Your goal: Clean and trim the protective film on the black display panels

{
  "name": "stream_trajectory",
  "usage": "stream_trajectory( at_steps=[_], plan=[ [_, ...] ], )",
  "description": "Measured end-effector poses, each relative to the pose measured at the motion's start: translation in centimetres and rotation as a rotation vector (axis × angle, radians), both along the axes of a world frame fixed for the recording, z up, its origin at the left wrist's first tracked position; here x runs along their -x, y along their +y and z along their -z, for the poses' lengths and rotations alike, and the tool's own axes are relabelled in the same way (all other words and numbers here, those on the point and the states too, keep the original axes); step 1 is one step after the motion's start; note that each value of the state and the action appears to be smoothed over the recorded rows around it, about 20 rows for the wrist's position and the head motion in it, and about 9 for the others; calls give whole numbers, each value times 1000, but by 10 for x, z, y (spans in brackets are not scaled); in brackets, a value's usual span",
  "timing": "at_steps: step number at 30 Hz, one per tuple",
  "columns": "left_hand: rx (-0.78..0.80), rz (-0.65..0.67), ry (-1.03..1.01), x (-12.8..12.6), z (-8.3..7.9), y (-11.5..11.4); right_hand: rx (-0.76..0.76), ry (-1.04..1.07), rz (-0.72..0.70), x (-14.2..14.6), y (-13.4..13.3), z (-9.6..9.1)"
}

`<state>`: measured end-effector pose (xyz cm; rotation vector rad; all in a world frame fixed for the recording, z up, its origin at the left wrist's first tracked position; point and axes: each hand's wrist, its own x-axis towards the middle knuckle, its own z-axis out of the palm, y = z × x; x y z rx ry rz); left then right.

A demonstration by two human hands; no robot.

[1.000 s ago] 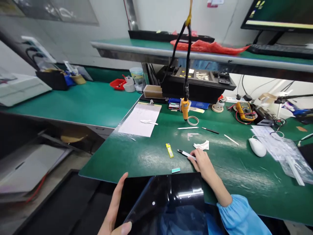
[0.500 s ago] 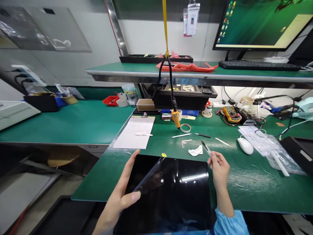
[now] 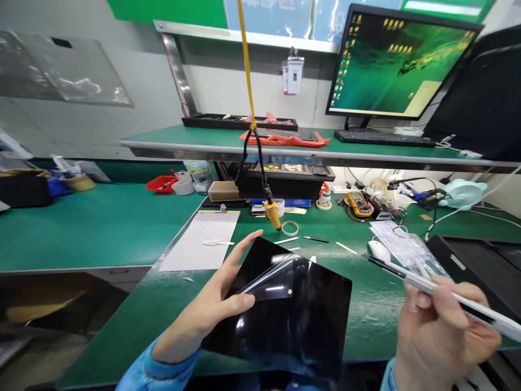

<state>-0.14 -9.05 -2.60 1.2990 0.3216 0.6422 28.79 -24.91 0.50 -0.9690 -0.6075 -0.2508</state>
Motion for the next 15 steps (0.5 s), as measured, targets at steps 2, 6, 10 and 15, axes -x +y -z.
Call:
stream_trajectory(
  at_steps=[2,6,10,15],
  plan=[
    [-26,116,67,-13,-21,15,-22,-33,3,9,0,-29],
    [-66,174,98,-31,-47,39,-43,-60,-94,27,13,-53],
    [-98,191,93,-37,-49,49,5,-91,-290,35,29,-47],
    [-66,192,3,-41,-35,61,80,-140,-459,36,49,-28]
  ],
)
